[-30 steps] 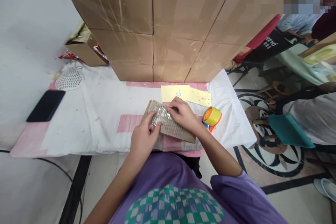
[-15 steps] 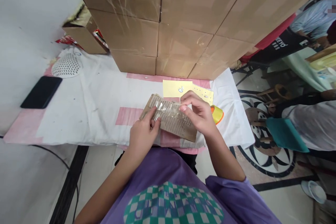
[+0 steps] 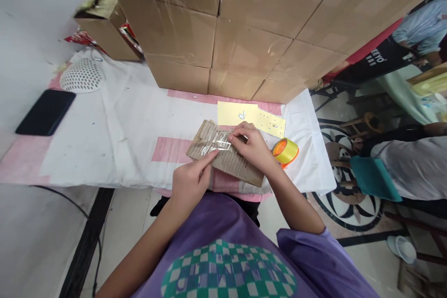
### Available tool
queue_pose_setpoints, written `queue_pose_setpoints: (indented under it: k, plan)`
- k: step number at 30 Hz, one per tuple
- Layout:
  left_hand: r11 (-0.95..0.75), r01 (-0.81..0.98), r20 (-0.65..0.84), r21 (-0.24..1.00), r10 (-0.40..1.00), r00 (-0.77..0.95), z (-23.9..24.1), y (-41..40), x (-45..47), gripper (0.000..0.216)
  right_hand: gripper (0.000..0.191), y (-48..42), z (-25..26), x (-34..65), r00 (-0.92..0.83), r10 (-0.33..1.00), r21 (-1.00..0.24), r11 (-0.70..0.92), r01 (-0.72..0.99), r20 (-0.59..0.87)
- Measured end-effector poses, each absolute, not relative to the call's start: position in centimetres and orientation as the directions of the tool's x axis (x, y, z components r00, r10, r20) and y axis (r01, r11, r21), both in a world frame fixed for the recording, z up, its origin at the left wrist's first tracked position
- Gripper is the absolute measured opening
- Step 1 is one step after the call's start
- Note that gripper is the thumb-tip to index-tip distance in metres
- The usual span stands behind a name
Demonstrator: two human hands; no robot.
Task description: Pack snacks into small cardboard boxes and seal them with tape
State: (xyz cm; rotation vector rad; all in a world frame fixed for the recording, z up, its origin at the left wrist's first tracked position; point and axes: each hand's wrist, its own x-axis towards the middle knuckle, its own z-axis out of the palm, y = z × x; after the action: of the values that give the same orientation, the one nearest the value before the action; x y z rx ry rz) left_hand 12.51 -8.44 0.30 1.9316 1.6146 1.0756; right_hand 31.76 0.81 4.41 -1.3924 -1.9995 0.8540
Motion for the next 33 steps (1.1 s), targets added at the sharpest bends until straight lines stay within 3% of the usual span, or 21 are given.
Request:
queue_pose_setpoints:
  k: [9,18,29,33]
  plan:
    - [-0.337,0.746,0.442,0.575,0.895,0.064,-0.16,-8.14,12.60,0.032,0.012,1.20,4.15,31.83,-0.286,0.952,-0.713,0.273,0.647,0.105]
    - [-0.299,0.817,0.394,0.492,0.914,0.097,-0.19,-8.03,12.64,0.035,0.010,1.66,3.75,31.87,-0.292,0.950,-0.728,0.279,0.626,0.113]
    - [-0.408,0.840,0.540,0.358,0.824,0.170,0.64,-7.91,13.13,0.024,0.009,1.73,3.91,31.84,-0.298,0.948,-0.715,0.283,0.640,0.109]
    - [-0.483,0.817,0.538,0.314,0.800,0.266,0.51,-7.52,13.30,0.032,0.009,1.81,3.78,31.93,-0.301,0.946,-0.712,0.291,0.639,0.116]
